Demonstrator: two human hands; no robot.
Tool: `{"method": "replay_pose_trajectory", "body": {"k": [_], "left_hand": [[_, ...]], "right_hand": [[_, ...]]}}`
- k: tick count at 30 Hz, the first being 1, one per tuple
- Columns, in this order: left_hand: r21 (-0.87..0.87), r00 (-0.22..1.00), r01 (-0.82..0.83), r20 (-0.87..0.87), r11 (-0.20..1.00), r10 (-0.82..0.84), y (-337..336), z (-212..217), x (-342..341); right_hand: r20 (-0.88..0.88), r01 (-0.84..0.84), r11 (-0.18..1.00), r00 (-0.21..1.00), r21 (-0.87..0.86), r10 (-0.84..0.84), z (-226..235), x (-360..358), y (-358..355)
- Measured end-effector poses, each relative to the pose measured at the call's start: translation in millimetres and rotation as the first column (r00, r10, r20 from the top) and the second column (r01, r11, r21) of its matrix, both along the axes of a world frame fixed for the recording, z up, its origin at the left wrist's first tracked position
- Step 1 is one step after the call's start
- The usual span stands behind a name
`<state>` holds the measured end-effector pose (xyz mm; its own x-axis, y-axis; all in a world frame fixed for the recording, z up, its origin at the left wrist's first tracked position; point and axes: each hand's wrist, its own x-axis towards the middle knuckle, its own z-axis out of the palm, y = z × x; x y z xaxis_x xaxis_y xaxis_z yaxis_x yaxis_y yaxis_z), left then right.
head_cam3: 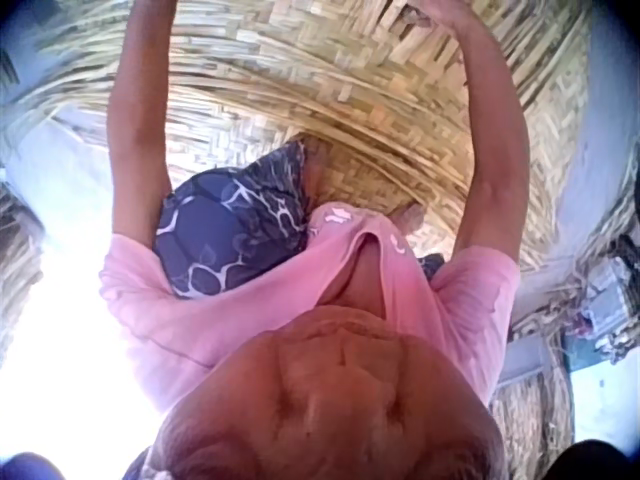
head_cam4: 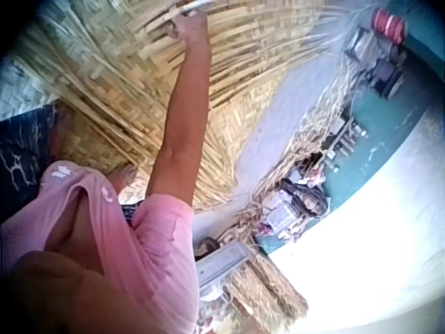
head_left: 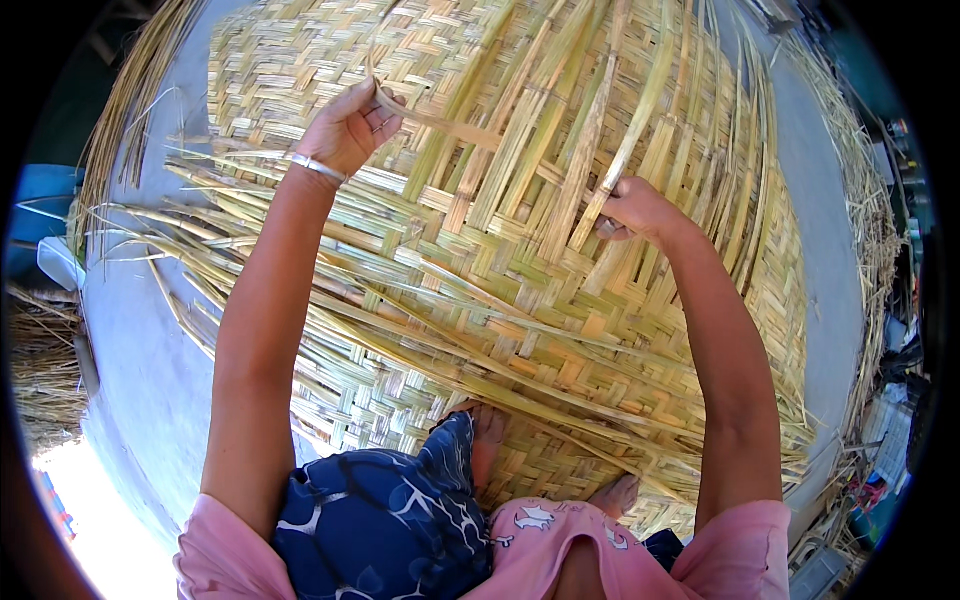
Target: The person weaves a large mat using dried palm leaves, interlacing strips by hand to form a tight pattern. The person sits on the floor and works on the mat's surface, pulling and tucking the leaves into place.
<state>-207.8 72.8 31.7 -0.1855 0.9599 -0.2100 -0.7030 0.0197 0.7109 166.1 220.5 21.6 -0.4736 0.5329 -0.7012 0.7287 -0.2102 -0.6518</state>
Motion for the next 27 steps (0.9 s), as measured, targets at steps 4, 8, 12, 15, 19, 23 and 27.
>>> {"method": "replay_pose_trajectory", "body": {"k": [4,8,12,15,19,23,27], "left_hand": [[-0.09,0.983,-0.156,-0.108,0.984,0.146,-15,-4,-9],[-0.269,0.895,-0.422,-0.278,0.866,0.349,-12,-17,-17],[-0.364,0.801,-0.583,-0.405,0.727,0.44,-6,-41,-26],[-0.433,0.763,-0.633,-0.488,0.641,0.424,3,-69,-32],[-0.545,-0.397,-0.506,-0.541,0.668,-0.742,2,-97,-52],[-0.617,0.859,-0.481,-0.475,0.623,0.193,8,-111,-61],[-0.641,0.832,-0.551,-0.365,0.535,0.418,22,-115,-62]], "right_hand": [[0.037,-0.133,0.989,0.991,0.066,0.131,-4,6,6],[0.038,-0.127,0.974,0.992,0.189,0.122,2,22,1],[0.14,-0.184,0.949,0.978,0.256,0.152,6,36,-5],[0.099,-0.221,0.869,0.975,0.442,0.198,-3,41,-13],[0.299,-0.443,0.553,0.894,0.705,0.335,-15,37,-17],[0.091,-0.258,0.82,0.965,0.511,0.246,-12,31,-9],[-0.01,-0.097,0.956,0.995,0.278,0.104,-7,29,-7]]}}
